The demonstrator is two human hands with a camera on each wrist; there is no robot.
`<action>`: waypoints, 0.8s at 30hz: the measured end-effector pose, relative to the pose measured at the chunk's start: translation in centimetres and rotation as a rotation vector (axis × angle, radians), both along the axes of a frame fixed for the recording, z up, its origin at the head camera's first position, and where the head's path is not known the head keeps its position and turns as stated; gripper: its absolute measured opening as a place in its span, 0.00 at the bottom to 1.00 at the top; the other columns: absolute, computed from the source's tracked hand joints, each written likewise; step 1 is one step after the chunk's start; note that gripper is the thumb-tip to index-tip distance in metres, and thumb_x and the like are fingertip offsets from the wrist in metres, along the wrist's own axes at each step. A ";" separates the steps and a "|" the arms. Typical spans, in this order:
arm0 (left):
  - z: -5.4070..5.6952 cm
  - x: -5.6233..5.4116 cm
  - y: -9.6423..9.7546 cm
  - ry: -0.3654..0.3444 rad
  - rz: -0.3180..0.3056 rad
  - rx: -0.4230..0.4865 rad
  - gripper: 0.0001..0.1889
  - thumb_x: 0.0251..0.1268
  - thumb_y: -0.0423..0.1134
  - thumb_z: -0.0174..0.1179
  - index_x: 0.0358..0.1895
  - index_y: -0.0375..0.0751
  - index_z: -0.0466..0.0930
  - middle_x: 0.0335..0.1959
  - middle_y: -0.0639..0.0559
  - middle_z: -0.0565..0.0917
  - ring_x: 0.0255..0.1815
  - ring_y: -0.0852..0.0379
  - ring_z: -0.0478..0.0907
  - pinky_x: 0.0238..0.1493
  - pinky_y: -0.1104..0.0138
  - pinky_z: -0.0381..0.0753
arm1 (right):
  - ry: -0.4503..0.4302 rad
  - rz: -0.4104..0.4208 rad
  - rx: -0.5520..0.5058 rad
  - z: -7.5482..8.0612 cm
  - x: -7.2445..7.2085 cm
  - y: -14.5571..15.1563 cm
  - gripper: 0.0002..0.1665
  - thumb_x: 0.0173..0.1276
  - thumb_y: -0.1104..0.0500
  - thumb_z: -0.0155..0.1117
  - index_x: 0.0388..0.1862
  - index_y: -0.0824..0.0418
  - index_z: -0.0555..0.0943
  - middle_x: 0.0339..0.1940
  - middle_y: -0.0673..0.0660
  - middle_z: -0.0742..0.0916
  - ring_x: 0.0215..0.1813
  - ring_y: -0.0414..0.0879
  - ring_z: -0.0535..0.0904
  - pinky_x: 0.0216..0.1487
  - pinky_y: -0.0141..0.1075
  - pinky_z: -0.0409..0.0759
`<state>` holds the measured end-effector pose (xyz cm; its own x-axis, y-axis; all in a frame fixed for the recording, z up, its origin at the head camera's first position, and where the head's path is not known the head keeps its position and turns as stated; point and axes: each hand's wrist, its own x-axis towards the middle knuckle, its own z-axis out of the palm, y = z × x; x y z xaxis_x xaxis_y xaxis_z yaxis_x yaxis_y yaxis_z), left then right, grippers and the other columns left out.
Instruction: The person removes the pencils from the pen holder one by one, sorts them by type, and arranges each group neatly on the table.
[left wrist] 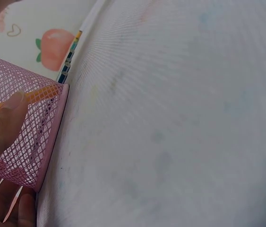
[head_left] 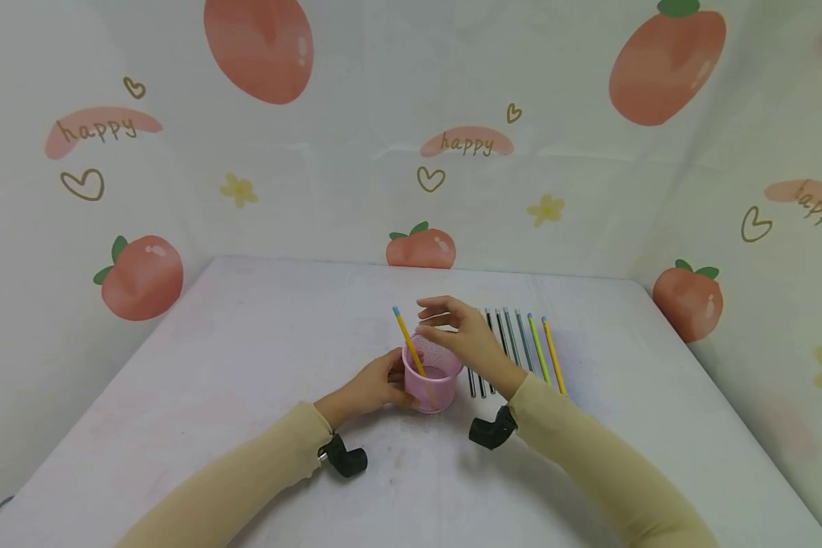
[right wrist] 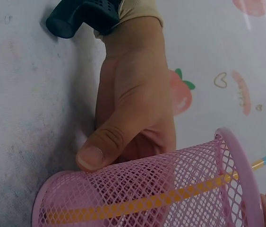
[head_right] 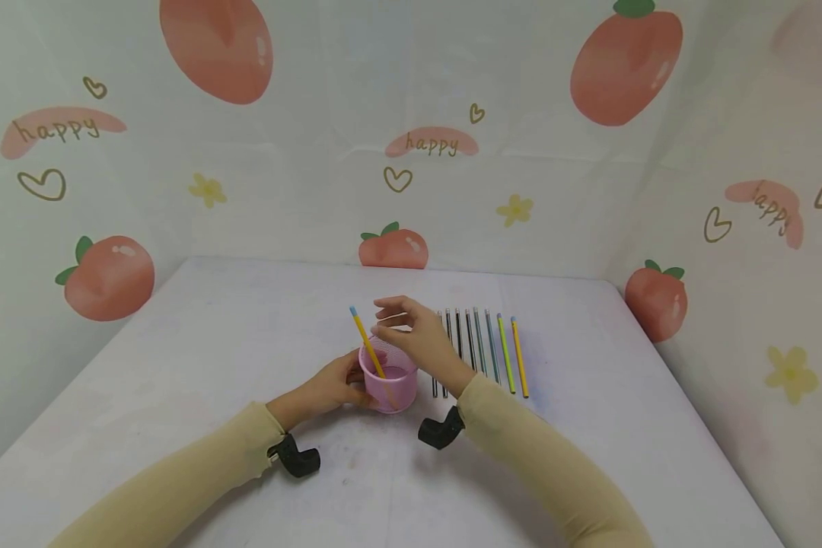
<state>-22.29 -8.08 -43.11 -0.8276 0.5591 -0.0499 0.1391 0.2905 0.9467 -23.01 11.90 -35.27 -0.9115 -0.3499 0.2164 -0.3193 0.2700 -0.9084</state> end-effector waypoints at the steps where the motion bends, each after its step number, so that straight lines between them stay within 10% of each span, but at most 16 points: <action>1: 0.0 0.0 0.0 -0.003 -0.001 0.005 0.43 0.50 0.33 0.72 0.70 0.35 0.59 0.64 0.39 0.74 0.65 0.43 0.72 0.67 0.53 0.72 | -0.006 0.003 0.006 0.0 0.0 -0.1 0.25 0.63 0.59 0.69 0.60 0.55 0.77 0.53 0.61 0.83 0.53 0.50 0.83 0.52 0.41 0.83; 24: 0.1 0.1 0.0 0.003 -0.011 0.040 0.42 0.50 0.30 0.71 0.70 0.32 0.59 0.64 0.38 0.74 0.64 0.43 0.73 0.66 0.53 0.72 | -0.039 0.007 0.241 0.1 -0.5 -1.4 0.20 0.61 0.61 0.70 0.53 0.57 0.81 0.45 0.54 0.86 0.47 0.47 0.84 0.47 0.38 0.85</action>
<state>-22.14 -8.08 -43.00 -0.8217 0.5693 -0.0246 0.1452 0.2509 0.9571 -23.46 10.49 -35.21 -0.9149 -0.3934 0.0903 -0.2876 0.4782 -0.8298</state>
